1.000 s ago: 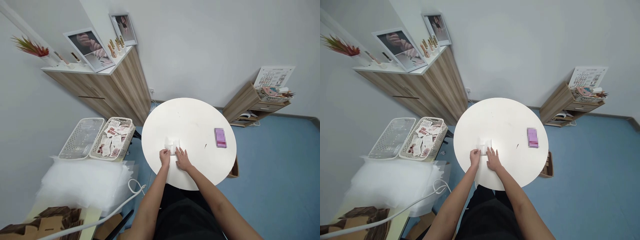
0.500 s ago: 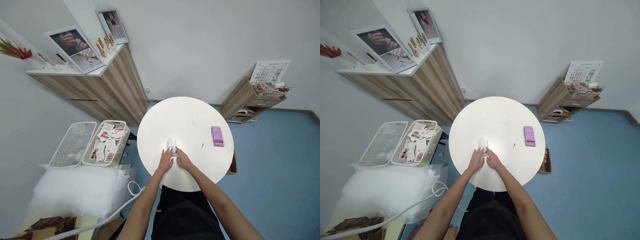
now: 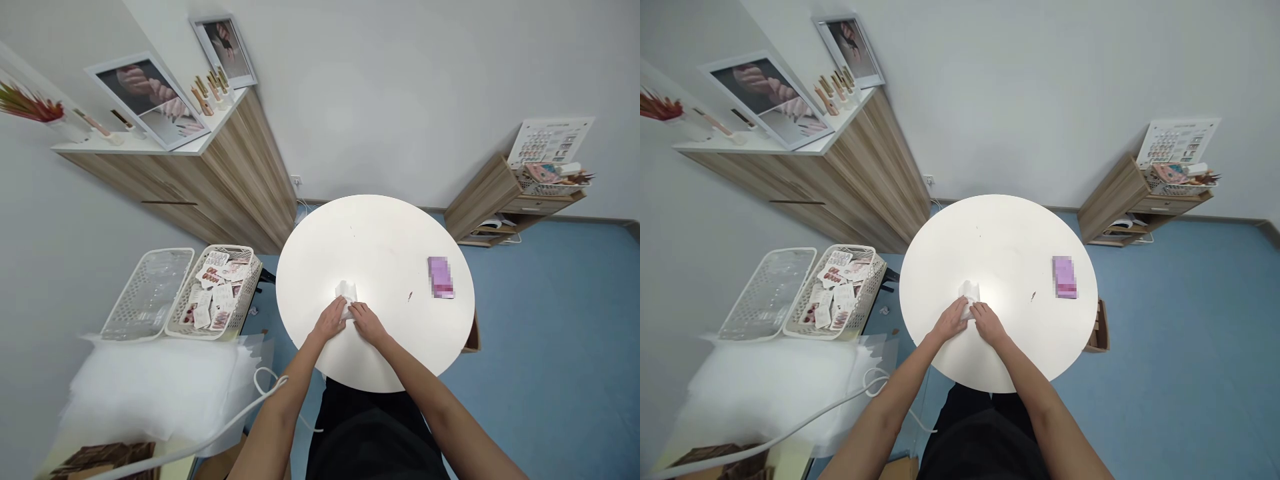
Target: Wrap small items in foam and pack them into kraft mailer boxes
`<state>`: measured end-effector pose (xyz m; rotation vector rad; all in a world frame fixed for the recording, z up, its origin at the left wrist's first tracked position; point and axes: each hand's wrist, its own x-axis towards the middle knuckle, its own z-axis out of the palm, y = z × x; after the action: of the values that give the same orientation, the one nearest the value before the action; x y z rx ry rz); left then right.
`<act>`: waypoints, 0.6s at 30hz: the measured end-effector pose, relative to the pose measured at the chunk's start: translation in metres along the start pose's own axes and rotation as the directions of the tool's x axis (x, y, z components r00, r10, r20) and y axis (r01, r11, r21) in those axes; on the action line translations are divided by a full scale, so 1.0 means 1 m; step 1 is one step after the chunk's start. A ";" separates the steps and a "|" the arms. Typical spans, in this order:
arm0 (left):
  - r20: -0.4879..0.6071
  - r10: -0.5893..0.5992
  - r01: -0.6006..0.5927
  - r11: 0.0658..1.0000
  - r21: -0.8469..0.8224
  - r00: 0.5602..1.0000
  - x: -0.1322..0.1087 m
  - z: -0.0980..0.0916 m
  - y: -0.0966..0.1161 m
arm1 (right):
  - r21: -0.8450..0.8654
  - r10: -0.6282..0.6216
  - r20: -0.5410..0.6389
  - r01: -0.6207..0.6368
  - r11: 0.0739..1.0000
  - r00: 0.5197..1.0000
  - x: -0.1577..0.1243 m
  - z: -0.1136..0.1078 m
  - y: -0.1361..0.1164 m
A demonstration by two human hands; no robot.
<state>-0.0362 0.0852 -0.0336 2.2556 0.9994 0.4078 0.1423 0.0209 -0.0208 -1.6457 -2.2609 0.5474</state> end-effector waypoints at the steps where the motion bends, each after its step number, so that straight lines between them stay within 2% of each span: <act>1: -0.011 -0.016 0.015 0.999 -0.040 1.000 0.001 -0.004 0.000 | -0.004 0.004 0.002 -0.004 1.000 1.000 0.003 -0.002 0.000; 4: 0.004 -0.144 0.142 0.975 -0.172 0.990 0.008 -0.019 0.001 | 0.035 0.041 0.005 -0.041 0.999 0.999 0.019 -0.014 0.003; 8: 0.033 -0.347 0.327 0.841 -0.432 0.937 0.029 -0.037 0.004 | 0.117 0.131 -0.002 -0.130 0.985 0.991 0.053 -0.028 0.017; 10: 0.016 -0.425 0.365 0.757 -0.542 0.905 0.039 -0.038 0.004 | 0.164 0.194 0.016 -0.194 0.967 0.981 0.072 -0.031 0.028; 12: -0.058 -0.505 0.383 0.719 -0.580 0.861 0.045 -0.032 0.004 | 0.236 0.266 0.059 -0.272 0.933 0.962 0.088 -0.029 0.039; 14: -0.190 -0.523 0.371 0.775 -0.512 0.831 0.044 -0.021 0.004 | 0.297 0.342 0.093 -0.354 0.887 0.935 0.101 -0.024 0.049; 15: -0.254 -0.491 0.356 0.828 -0.434 0.833 0.041 -0.015 0.005 | 0.317 0.377 0.097 -0.388 0.865 0.921 0.105 -0.021 0.053; 16: -0.294 -0.436 0.334 0.880 -0.338 0.850 0.037 -0.009 0.006 | 0.329 0.409 0.092 -0.415 0.848 0.908 0.109 -0.018 0.056; 18: -0.288 -0.306 0.275 0.951 -0.144 0.907 0.026 0.003 0.010 | 0.343 0.459 0.055 -0.448 0.825 0.887 0.113 -0.011 0.060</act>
<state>-0.0116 0.0985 -0.0281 1.9471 1.4199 0.6744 0.1634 0.1470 -0.0378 -1.9769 -1.6124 0.9634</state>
